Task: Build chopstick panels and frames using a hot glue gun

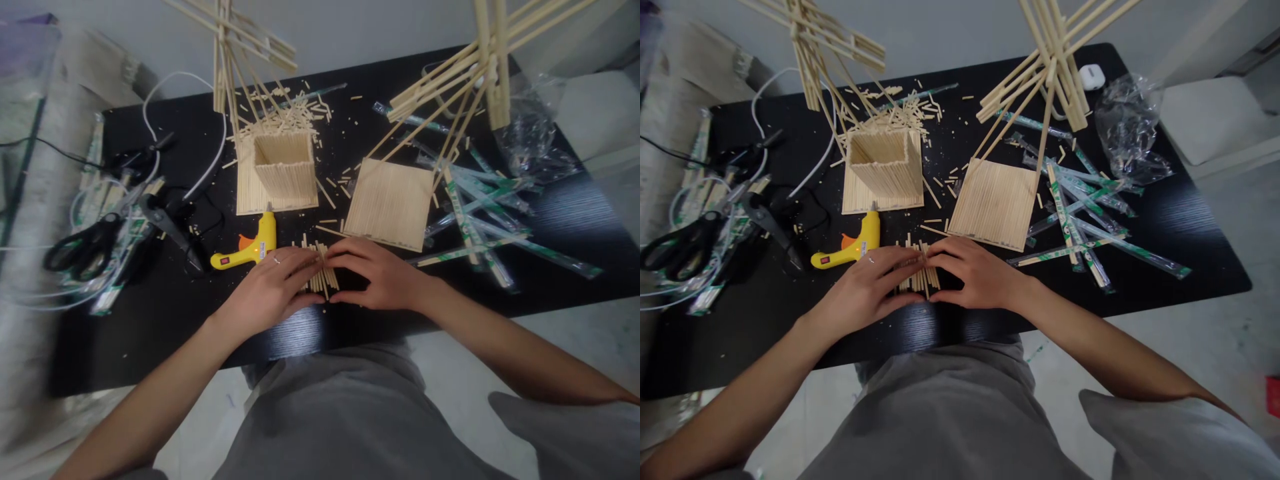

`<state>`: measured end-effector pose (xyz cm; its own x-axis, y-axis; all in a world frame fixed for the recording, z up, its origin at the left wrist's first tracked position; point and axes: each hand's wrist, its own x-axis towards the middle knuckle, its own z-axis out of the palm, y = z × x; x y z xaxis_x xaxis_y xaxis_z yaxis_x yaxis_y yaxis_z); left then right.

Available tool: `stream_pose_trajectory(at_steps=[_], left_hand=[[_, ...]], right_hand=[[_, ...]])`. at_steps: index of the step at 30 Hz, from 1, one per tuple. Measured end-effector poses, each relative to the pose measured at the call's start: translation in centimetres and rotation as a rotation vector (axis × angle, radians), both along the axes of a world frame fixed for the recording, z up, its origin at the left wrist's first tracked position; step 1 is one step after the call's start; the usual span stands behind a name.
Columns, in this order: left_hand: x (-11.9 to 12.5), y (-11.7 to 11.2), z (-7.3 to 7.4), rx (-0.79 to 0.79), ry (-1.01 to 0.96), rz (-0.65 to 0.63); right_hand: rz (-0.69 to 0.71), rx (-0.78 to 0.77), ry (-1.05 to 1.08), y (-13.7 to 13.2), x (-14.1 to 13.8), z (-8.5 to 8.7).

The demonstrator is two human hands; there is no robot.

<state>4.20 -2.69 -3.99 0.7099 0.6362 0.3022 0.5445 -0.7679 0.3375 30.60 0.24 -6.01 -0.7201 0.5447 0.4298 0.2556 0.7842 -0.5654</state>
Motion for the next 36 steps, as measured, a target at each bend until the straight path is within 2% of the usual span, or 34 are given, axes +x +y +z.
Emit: stream_pose_trajectory(at_steps=[4, 14, 21, 28, 36], left_hand=[[0.1, 0.0, -0.2, 0.006, -0.007, 0.012], [-0.5, 0.2, 0.0, 0.000, -0.020, 0.036], [-0.5, 0.2, -0.2, -0.011, -0.027, 0.053], [-0.5, 0.2, 0.1, -0.040, -0.031, 0.070], [-0.7, 0.2, -0.3, -0.023, -0.032, 0.076]], right_hand=[[0.010, -0.016, 0.011, 0.1, -0.1, 0.1], [0.028, 0.064, -0.006, 0.0, -0.4, -0.1], [-0.021, 0.123, -0.048, -0.3, -1.1, 0.1], [-0.014, 0.145, -0.060, -0.2, -1.1, 0.2], [-0.024, 0.169, -0.074, -0.4, -1.2, 0.1]])
